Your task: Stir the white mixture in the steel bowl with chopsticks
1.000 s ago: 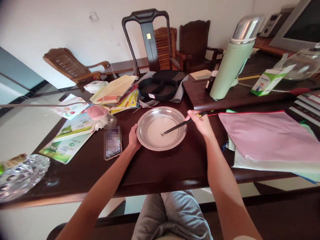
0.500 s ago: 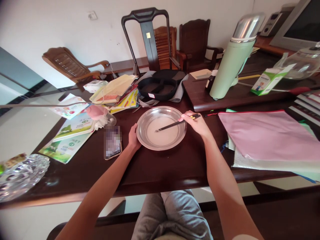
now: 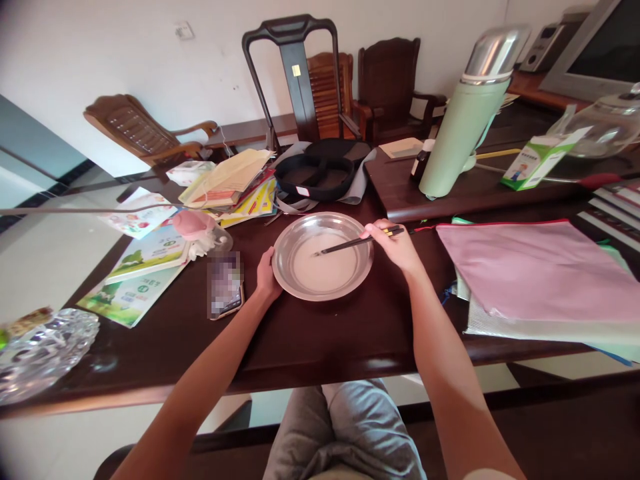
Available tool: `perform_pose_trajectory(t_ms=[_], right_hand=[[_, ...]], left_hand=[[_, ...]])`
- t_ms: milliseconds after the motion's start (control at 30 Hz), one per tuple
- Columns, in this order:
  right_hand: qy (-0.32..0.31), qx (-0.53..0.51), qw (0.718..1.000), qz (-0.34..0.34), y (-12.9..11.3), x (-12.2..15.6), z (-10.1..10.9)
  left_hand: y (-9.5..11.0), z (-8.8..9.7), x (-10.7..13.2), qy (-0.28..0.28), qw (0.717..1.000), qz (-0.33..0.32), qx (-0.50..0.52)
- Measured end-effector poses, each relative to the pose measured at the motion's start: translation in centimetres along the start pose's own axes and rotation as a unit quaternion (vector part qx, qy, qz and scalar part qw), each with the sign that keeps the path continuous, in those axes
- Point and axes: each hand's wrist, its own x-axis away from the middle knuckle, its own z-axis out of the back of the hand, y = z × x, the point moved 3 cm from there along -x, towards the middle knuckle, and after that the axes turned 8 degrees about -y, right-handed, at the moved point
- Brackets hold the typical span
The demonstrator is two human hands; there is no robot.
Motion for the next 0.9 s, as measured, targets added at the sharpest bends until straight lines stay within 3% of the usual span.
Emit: perform_pose_trajectory(t_ms=[133,367,533,600,767,833,900], right_hand=[[0.108,-0.017,0.994,-0.008,0.6,0.1,1.4],[-0.017,-0.004,1.000,-0.009,-0.1,0.0,-0.5],[0.108,-0.012,0.994,-0.008,0.8,0.0,1.1],[0.102,-0.028,0.994,-0.012,0.9,0.1,1.1],[-0.020,-0.022,0.999,-0.015,0.1,-0.1,-0.6],[0.003,-0.011,1.000,-0.009,0.0,-0.1,-0.3],[0.069,-0.008,0.998,-0.009,0.3,0.0,0.6]], left_hand=[[0.0,0.0,0.0,-0.004,1.000,-0.006,0.003],[0.1,0.0,0.1,0.001,1.000,0.001,0.000],[0.3,-0.4,0.4,0.004,1.000,0.002,-0.006],[0.4,-0.4,0.4,0.007,1.000,-0.002,-0.005],[0.2,-0.3,0.2,-0.002,1.000,-0.005,-0.004],[0.1,-0.2,0.1,-0.007,1.000,-0.003,-0.007],[0.1,0.0,0.1,-0.007,1.000,0.000,-0.012]])
